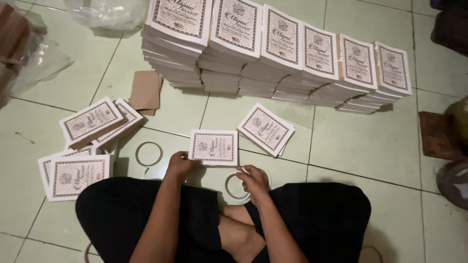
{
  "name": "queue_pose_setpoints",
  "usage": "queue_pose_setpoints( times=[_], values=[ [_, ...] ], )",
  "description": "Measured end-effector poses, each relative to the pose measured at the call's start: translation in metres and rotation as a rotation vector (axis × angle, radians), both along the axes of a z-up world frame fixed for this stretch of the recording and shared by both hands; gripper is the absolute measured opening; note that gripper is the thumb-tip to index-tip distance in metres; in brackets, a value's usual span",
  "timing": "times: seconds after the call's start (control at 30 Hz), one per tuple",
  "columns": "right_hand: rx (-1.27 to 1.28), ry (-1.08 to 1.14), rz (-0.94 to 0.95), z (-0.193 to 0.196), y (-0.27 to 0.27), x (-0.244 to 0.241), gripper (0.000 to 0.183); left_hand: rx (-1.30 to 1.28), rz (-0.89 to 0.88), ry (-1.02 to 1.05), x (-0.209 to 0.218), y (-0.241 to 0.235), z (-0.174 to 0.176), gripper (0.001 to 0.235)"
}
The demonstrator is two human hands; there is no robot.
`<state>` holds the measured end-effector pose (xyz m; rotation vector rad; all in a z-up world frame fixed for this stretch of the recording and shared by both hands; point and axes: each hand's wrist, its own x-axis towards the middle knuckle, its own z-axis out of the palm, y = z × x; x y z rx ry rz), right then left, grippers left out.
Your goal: The person applies strips of tape to the back of booklets by hand while sitting on a tiled floor, handling one booklet at a time.
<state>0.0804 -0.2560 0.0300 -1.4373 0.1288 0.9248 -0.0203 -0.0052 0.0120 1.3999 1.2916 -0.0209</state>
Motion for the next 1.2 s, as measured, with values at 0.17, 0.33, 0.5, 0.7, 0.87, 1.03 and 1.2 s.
queue_pose_setpoints(
  times=[0.17, 0.33, 0.5, 0.7, 0.87, 1.03, 1.2],
  values=[
    [0.006, -0.001, -0.094, -0.003, 0.002, 0.001, 0.026, -0.166, 0.190, -0.223, 0.003, -0.004, 0.002, 0.085],
    [0.013, -0.009, -0.124, -0.055, 0.001, 0.004, 0.038, -0.249, 0.377, -0.279, 0.004, -0.017, 0.006, 0.067],
    [0.013, -0.016, -0.080, -0.042, 0.004, -0.001, 0.041, -0.303, 0.459, -0.352, 0.010, -0.027, 0.016, 0.063],
    [0.016, -0.005, -0.072, -0.018, 0.004, -0.002, 0.028, -0.196, 0.379, -0.263, 0.011, -0.012, -0.026, 0.055],
    [-0.020, 0.027, -0.128, 0.016, 0.006, -0.001, 0.025, -0.134, 0.675, -0.349, -0.002, 0.019, -0.056, 0.072],
    [-0.023, 0.044, -0.160, 0.027, 0.012, 0.001, 0.026, -0.195, 0.865, -0.533, 0.013, 0.011, 0.001, 0.042],
    [-0.005, 0.087, -0.136, 0.017, 0.011, 0.001, 0.026, -0.179, 0.806, -0.490, 0.019, -0.031, 0.084, 0.046]
  ],
)
